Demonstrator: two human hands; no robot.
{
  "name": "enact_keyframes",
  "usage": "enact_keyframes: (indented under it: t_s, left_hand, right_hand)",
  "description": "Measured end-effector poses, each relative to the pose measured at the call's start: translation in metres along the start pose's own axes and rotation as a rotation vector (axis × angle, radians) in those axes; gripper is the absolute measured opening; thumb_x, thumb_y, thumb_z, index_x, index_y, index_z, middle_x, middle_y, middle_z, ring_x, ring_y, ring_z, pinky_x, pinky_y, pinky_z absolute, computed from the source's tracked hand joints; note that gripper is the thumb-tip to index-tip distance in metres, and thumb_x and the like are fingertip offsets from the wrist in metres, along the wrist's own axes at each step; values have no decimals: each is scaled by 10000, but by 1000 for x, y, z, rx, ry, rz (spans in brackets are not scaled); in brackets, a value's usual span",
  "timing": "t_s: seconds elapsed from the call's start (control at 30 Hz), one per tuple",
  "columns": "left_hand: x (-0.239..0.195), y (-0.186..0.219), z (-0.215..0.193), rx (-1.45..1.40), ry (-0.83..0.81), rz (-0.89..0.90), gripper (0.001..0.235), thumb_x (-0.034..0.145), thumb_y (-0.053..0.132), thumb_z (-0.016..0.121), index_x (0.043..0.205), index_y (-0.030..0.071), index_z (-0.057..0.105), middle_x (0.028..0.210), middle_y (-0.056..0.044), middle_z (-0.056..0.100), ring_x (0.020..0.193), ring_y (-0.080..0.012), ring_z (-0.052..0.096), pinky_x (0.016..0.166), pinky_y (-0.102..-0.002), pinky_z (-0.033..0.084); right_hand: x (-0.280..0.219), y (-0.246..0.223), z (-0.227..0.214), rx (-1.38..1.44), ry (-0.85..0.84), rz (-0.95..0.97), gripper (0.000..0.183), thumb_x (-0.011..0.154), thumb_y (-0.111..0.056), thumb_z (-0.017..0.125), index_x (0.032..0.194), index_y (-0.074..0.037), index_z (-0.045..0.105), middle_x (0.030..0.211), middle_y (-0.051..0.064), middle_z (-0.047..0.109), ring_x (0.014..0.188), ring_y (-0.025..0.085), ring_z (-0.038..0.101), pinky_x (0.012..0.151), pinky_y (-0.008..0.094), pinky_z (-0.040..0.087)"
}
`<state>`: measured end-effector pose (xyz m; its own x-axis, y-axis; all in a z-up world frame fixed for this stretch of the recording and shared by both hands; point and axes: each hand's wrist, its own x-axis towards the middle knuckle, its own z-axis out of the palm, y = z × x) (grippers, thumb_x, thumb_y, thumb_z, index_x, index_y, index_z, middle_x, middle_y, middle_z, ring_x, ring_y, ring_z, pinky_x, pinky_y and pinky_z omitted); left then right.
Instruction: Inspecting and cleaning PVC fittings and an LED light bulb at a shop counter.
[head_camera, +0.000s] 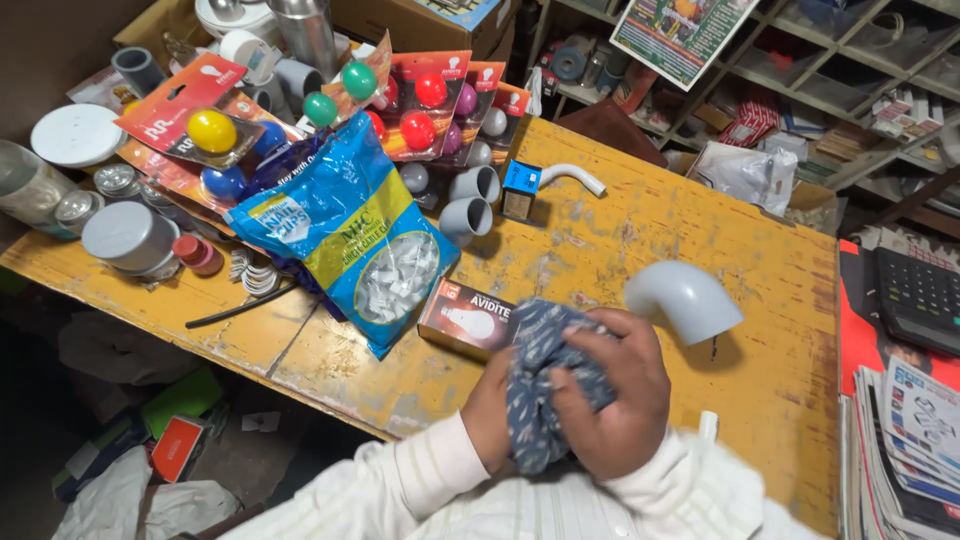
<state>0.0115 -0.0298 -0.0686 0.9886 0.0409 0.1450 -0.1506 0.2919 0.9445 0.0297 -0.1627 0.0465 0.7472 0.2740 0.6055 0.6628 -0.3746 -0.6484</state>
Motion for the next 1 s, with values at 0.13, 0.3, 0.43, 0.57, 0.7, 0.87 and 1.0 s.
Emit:
enact_keyframes:
  t_s: [0.13, 0.3, 0.43, 0.57, 0.7, 0.87, 1.0]
  left_hand:
    - [14, 41, -5, -480, -153, -611, 430, 966, 180, 606, 1363, 16, 593, 1133, -119, 718, 1002, -232, 695, 818, -365, 573]
    - [12, 63, -17, 825, -299, 42, 199, 933, 126, 637, 1111, 38, 638, 898, -175, 746, 870, -343, 733, 752, -426, 547]
    - [8, 24, -27, 1049, -165, 191, 194, 972, 117, 591, 1148, 35, 577, 881, -177, 718, 872, -390, 688, 758, -497, 489]
    - [9, 17, 2, 308, -8, 112, 266, 1104, 183, 472, 1210, 3, 636, 1035, -148, 762, 945, -279, 759, 833, -400, 594]
    - [12, 19, -7, -389, -182, -428, 345, 992, 186, 599, 1302, 34, 621, 1116, -105, 755, 997, -245, 718, 848, -379, 588]
    - [11, 34, -30, 302, -327, 89, 313, 971, 190, 660, 1235, 24, 653, 1100, -164, 767, 982, -331, 736, 822, -429, 609]
    - [-1, 31, -32, 1017, -179, 45, 236, 998, 202, 604, 1182, 57, 576, 925, -191, 700, 904, -410, 674, 777, -502, 508]
  right_hand:
    - [29, 1, -21, -259, -439, -278, 290, 790, -223, 721, 1036, -77, 671, 1018, 154, 692, 900, 336, 662, 768, 397, 525]
    - [-4, 87, -4, 204, -587, 426, 228, 902, -146, 639, 1063, 11, 675, 971, 148, 680, 922, 274, 636, 822, 375, 522]
    - [-20, 73, 10, 384, -333, 540, 248, 958, -129, 593, 1133, 27, 671, 1044, 137, 694, 970, 249, 639, 883, 381, 509]
    - [-7, 9, -3, 81, 5, 265, 272, 970, -125, 593, 1200, 12, 638, 1134, 149, 699, 1037, 320, 668, 943, 407, 510]
    - [27, -2, -18, -224, -200, -379, 364, 813, -228, 714, 1121, -56, 628, 1061, 188, 650, 936, 374, 662, 873, 407, 534]
    - [23, 41, -8, -131, -642, -8, 255, 838, -175, 693, 1034, -14, 664, 990, 160, 699, 904, 372, 677, 794, 413, 545]
    - [-7, 82, 11, 438, -581, 584, 215, 974, -132, 540, 1060, -3, 689, 998, 143, 703, 918, 229, 672, 875, 388, 522]
